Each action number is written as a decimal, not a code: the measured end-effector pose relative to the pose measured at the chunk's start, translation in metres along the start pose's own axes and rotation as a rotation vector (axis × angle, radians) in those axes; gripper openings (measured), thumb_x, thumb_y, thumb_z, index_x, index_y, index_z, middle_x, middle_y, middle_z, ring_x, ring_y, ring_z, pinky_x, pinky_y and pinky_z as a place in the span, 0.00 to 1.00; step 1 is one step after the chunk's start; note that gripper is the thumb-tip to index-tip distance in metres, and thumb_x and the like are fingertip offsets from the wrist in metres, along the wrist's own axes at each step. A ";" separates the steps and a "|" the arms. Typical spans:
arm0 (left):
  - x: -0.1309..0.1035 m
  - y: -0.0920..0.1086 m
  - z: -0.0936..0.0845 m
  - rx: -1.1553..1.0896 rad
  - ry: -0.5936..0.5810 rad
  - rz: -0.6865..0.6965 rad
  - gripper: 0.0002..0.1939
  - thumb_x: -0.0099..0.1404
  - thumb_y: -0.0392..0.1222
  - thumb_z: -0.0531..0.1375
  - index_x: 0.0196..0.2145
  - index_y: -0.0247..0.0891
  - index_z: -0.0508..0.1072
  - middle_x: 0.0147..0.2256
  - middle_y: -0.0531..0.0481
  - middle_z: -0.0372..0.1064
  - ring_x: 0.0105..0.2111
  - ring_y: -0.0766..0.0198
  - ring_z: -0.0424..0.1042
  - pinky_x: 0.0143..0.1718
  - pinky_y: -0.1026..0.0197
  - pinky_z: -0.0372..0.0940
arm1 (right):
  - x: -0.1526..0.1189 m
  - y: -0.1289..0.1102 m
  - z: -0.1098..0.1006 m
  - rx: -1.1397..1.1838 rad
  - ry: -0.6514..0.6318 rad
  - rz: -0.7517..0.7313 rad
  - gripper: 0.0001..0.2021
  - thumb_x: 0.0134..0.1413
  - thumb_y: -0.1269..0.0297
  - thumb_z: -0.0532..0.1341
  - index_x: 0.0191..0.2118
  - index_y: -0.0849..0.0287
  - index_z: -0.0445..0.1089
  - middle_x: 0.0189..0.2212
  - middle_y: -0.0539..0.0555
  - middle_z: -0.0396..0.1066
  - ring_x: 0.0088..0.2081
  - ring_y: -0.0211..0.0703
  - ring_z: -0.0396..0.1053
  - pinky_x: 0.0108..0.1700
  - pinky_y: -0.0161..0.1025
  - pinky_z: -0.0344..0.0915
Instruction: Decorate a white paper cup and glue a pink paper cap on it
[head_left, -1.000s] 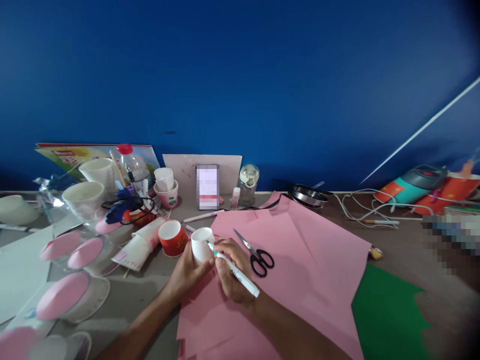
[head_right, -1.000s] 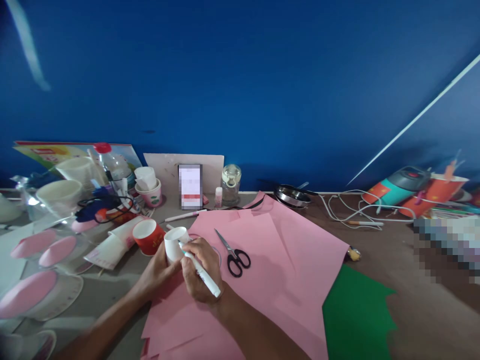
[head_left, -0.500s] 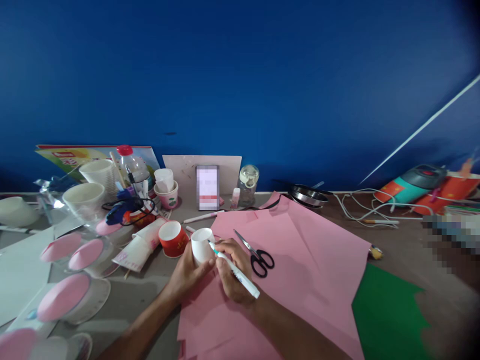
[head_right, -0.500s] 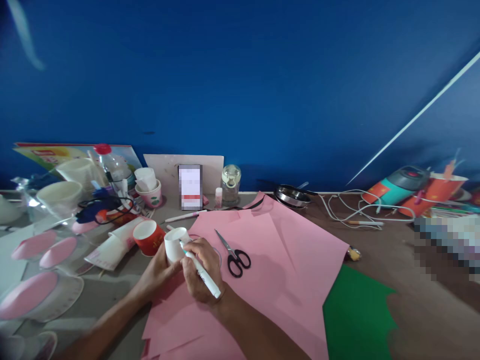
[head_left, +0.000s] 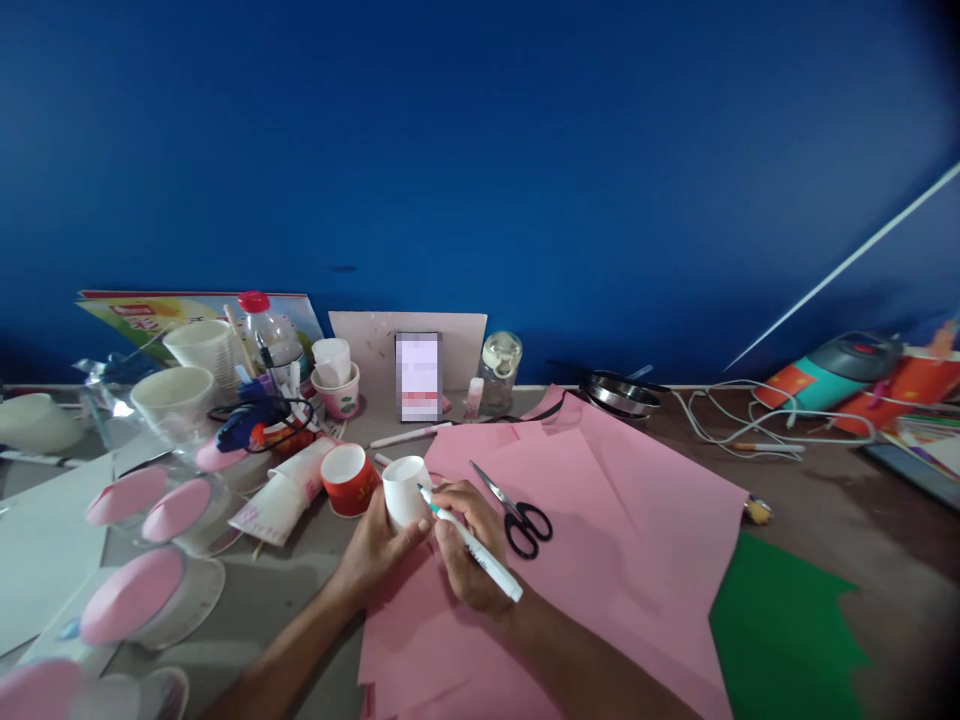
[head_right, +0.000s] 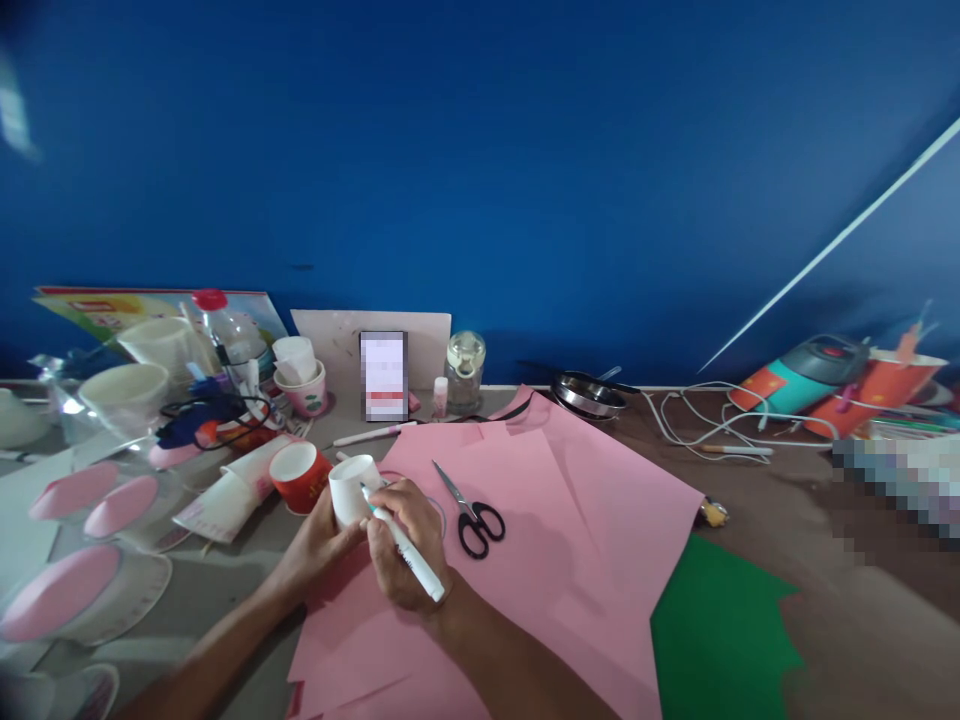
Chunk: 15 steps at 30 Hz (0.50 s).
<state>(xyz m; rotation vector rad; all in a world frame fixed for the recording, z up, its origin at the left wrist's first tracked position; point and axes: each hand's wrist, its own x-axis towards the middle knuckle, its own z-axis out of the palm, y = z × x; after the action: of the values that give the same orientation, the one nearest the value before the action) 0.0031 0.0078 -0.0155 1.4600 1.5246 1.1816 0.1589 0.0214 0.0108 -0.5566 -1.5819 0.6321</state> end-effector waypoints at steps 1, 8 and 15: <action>0.000 0.000 0.000 0.003 0.003 -0.001 0.22 0.56 0.53 0.64 0.43 0.37 0.68 0.37 0.46 0.72 0.37 0.53 0.71 0.39 0.52 0.67 | 0.000 0.000 0.000 -0.004 0.000 0.001 0.10 0.59 0.70 0.55 0.45 0.57 0.67 0.34 0.57 0.72 0.36 0.46 0.71 0.38 0.43 0.71; 0.000 0.002 0.000 0.028 -0.002 -0.006 0.22 0.56 0.54 0.64 0.42 0.37 0.68 0.37 0.45 0.72 0.37 0.52 0.72 0.39 0.52 0.68 | -0.001 0.003 0.001 -0.022 -0.010 -0.022 0.10 0.59 0.71 0.55 0.46 0.56 0.67 0.34 0.56 0.71 0.36 0.46 0.71 0.38 0.44 0.71; 0.000 0.005 0.002 0.011 -0.011 -0.004 0.22 0.56 0.53 0.63 0.43 0.36 0.67 0.37 0.45 0.72 0.37 0.53 0.72 0.40 0.52 0.68 | -0.001 0.003 0.003 -0.053 -0.019 -0.087 0.12 0.57 0.71 0.56 0.46 0.56 0.67 0.34 0.57 0.71 0.36 0.48 0.71 0.39 0.47 0.72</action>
<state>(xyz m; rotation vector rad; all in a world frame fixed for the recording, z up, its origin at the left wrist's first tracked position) 0.0068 0.0074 -0.0113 1.4681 1.5282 1.1630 0.1562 0.0223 0.0076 -0.5192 -1.6357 0.5325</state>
